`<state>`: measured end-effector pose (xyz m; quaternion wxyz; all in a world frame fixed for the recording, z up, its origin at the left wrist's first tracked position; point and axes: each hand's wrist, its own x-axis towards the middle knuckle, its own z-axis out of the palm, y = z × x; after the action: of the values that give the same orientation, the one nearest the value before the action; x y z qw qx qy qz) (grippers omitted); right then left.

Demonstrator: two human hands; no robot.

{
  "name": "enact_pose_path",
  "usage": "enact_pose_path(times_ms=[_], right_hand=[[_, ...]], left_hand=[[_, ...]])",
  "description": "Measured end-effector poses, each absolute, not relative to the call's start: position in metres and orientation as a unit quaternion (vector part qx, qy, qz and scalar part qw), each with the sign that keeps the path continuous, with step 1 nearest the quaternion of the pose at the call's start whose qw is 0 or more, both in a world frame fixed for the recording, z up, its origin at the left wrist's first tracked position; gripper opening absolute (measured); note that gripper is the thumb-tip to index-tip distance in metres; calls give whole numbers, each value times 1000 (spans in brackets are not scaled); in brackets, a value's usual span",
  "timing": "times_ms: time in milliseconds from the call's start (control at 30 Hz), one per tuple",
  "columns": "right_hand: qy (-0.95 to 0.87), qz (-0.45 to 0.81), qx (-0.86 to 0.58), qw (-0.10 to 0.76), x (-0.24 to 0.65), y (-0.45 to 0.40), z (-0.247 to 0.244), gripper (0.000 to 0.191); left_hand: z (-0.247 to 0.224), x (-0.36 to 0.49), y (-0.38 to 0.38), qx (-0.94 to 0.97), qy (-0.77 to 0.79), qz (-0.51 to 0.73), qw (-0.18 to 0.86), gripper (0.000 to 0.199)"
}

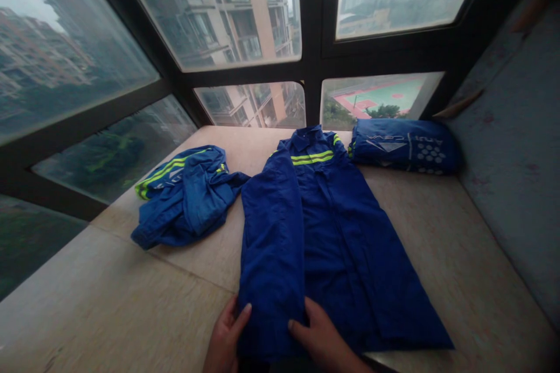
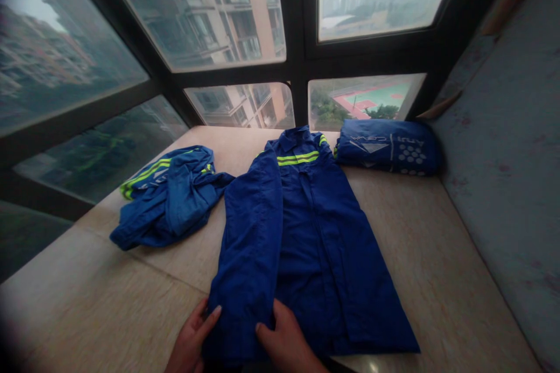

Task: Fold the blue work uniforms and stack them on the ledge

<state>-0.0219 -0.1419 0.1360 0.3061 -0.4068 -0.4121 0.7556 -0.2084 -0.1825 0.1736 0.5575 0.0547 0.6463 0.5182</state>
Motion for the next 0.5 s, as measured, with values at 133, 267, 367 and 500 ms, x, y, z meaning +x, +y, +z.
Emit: enact_pose_path(times_ms=[133, 267, 367, 500], right_hand=[[-448, 742, -375, 328, -28, -140, 159, 49], [-451, 742, -393, 303, -28, -148, 151, 47], [-481, 739, -409, 234, -23, -156, 129, 44], [-557, 691, -432, 159, -5, -161, 117, 32]], left_hand=[[180, -218, -180, 98, 677, 550, 479, 77], [155, -232, -187, 164, 735, 476, 455, 67], [125, -236, -195, 200, 784, 391, 439, 61], [96, -233, -207, 248, 813, 322, 417, 61]])
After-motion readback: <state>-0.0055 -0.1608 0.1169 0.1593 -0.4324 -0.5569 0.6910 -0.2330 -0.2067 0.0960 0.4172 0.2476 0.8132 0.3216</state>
